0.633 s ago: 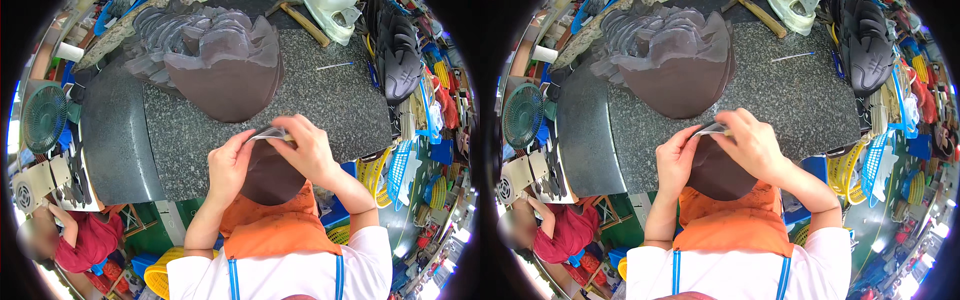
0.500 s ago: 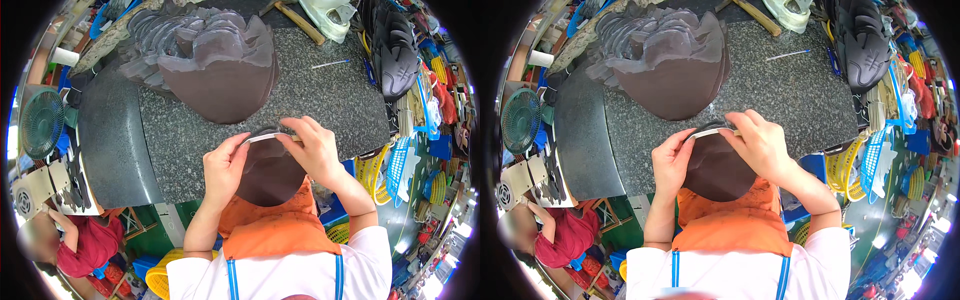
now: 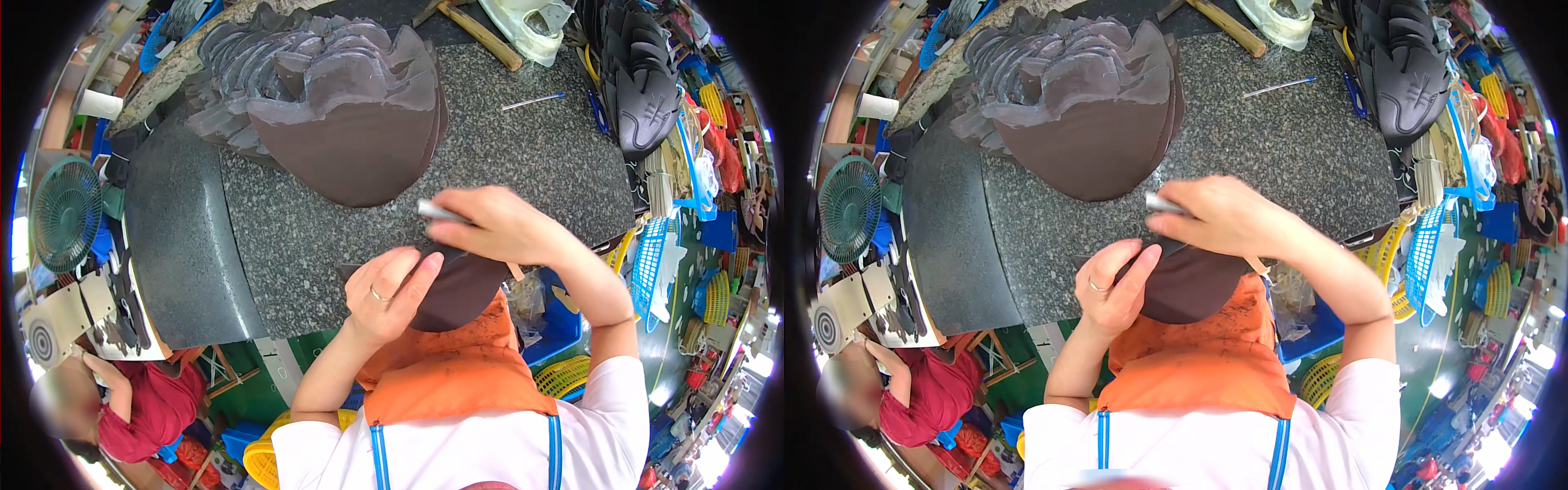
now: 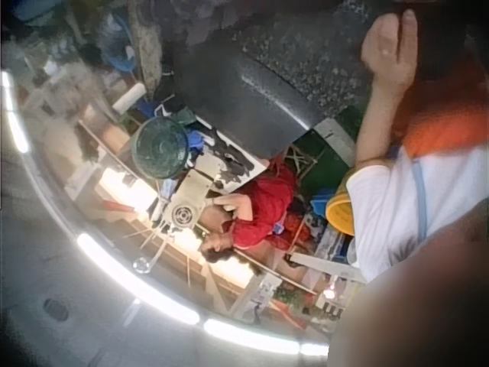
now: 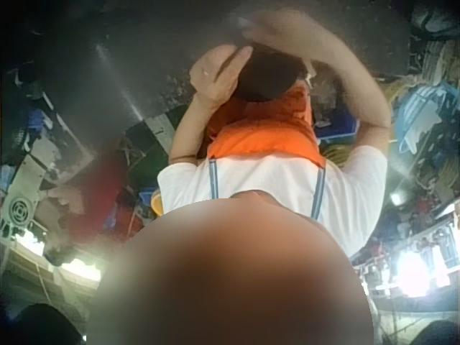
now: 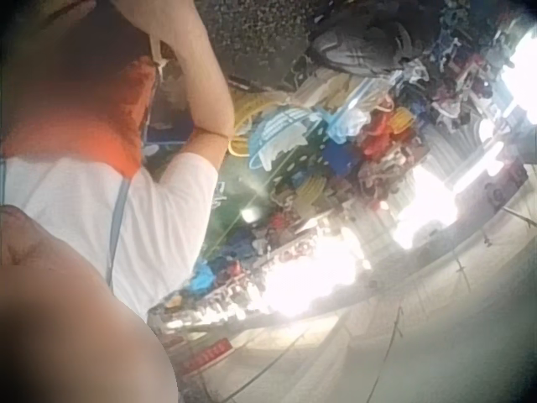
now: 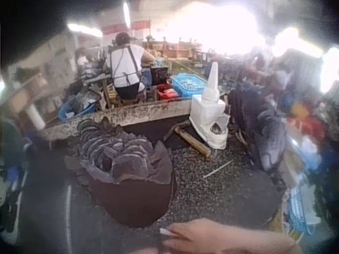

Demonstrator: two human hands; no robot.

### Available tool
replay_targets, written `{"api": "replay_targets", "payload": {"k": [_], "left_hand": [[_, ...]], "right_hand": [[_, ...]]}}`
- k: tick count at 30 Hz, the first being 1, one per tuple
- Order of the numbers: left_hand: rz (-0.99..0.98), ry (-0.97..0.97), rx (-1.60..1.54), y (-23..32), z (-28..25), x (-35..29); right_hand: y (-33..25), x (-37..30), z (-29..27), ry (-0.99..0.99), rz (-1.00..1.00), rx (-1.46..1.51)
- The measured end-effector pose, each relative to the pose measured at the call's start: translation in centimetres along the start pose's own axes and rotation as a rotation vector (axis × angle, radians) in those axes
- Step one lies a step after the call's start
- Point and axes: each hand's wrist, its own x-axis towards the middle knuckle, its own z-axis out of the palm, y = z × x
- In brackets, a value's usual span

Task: Applying adhesive and assembling shoe upper components at a manufacturing workstation.

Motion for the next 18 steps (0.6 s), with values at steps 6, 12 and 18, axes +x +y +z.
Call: {"api": "replay_targets", "payload": {"k": [6,12,18], "left_hand": [[0.010,-0.154,0.308,0.6,2.0,0.6],[-0.094,-0.503,0.154,0.8,1.9,-0.3],[-0.341,-0.238,0.045,1.0,2.0,-2.2]], "right_hand": [[1.8,2.6,1.0,0.220,-0.096,0.060],[0.6,-0.9,3.9,0.421,-0.512,-0.353],[0.8,-1.6,4.7,0.386,-0.478,-0.423]]}}
